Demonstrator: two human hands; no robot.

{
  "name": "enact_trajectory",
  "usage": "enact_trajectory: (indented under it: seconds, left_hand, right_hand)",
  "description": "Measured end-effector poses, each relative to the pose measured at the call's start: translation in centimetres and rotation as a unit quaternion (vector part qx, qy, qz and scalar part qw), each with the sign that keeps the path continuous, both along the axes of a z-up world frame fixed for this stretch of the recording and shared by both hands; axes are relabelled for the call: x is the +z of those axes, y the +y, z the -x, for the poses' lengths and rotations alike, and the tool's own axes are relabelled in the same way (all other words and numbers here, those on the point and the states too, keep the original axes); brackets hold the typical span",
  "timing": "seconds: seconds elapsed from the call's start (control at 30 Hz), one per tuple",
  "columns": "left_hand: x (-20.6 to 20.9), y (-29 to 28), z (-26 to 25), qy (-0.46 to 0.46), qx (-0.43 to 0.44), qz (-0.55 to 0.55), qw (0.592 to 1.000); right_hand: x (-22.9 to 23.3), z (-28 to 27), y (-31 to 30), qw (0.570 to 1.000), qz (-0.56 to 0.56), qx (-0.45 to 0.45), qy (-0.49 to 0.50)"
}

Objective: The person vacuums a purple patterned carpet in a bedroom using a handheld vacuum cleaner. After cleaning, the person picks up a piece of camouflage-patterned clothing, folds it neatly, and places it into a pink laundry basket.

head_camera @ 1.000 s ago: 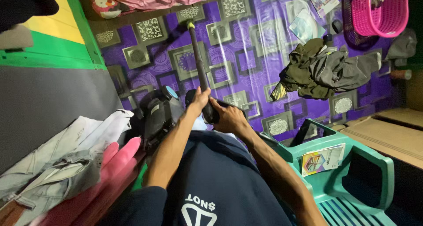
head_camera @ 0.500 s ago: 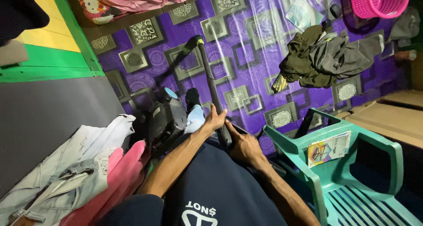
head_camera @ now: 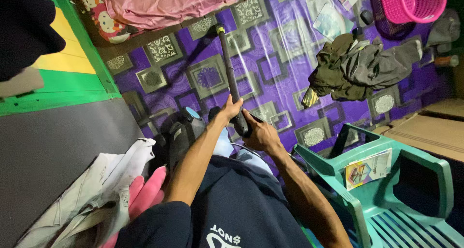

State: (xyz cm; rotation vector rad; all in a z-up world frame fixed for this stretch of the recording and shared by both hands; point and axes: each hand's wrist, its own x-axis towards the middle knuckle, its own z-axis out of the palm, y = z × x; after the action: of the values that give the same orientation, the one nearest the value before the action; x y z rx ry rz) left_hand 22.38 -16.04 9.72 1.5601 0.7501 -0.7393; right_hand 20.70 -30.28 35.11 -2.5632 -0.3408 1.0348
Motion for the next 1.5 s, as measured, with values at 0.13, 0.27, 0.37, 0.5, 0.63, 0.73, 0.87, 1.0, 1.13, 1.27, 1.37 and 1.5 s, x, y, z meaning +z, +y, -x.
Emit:
enact_trajectory:
  seconds: [0.13, 0.27, 0.37, 0.5, 0.63, 0.73, 0.87, 1.0, 1.13, 1.27, 1.37, 1.5]
  left_hand:
    - [-1.8, 1.2, -3.0, -0.062, 0.061, 0.061, 0.994]
    - [-2.6, 2.3, -5.6, -0.089, 0.107, 0.067, 0.988]
    - [-0.7, 3.4, -6.9, -0.083, 0.118, 0.049, 0.988]
    - [2.1, 4.4, -7.9, -0.072, 0.143, 0.045, 0.986]
    - [1.9, 4.0, -7.1, -0.048, 0.147, 0.023, 0.988]
    - [0.6, 2.8, -5.2, -0.053, 0.157, 0.022, 0.986]
    - [-0.1, 0.9, -2.2, -0.031, 0.141, 0.030, 0.989]
    - [1.3, -1.8, 0.9, -0.011, 0.130, 0.022, 0.991]
    - [2.8, -5.3, 4.9, 0.026, 0.145, 0.047, 0.988]
    - [1.9, -8.8, 9.0, -0.005, 0.143, 0.020, 0.990]
    - [1.1, -11.5, 11.7, -0.006, 0.161, 0.019, 0.987]
    - [0.5, -14.6, 15.8, -0.020, 0.149, -0.004, 0.989]
  right_hand:
    - [-0.6, -3.2, 1.5, 0.999, 0.030, -0.007, 0.023]
    - [-1.9, -5.7, 2.6, 0.998, -0.037, 0.005, -0.051]
    - [-2.2, -7.7, 3.7, 0.999, -0.012, 0.016, -0.041]
    - [-2.2, -9.0, 4.9, 0.999, 0.029, 0.030, -0.015]
    - [-2.6, -8.1, 4.5, 0.998, -0.014, 0.042, -0.044]
    - [-2.4, -6.8, 3.7, 0.998, 0.032, 0.047, -0.007]
    - [-1.3, -4.2, 1.6, 0.998, 0.036, 0.052, 0.005]
    - [-0.5, -1.1, -1.4, 0.997, 0.042, 0.055, 0.033]
    - [-0.5, 3.0, -5.0, 0.997, 0.040, 0.068, 0.020]
    - [-0.8, 7.0, -8.3, 0.994, 0.061, 0.089, 0.036]
    - [-0.8, 9.5, -10.9, 0.994, 0.050, 0.089, 0.043]
    - [-0.6, 13.0, -14.2, 0.995, 0.002, 0.098, 0.021]
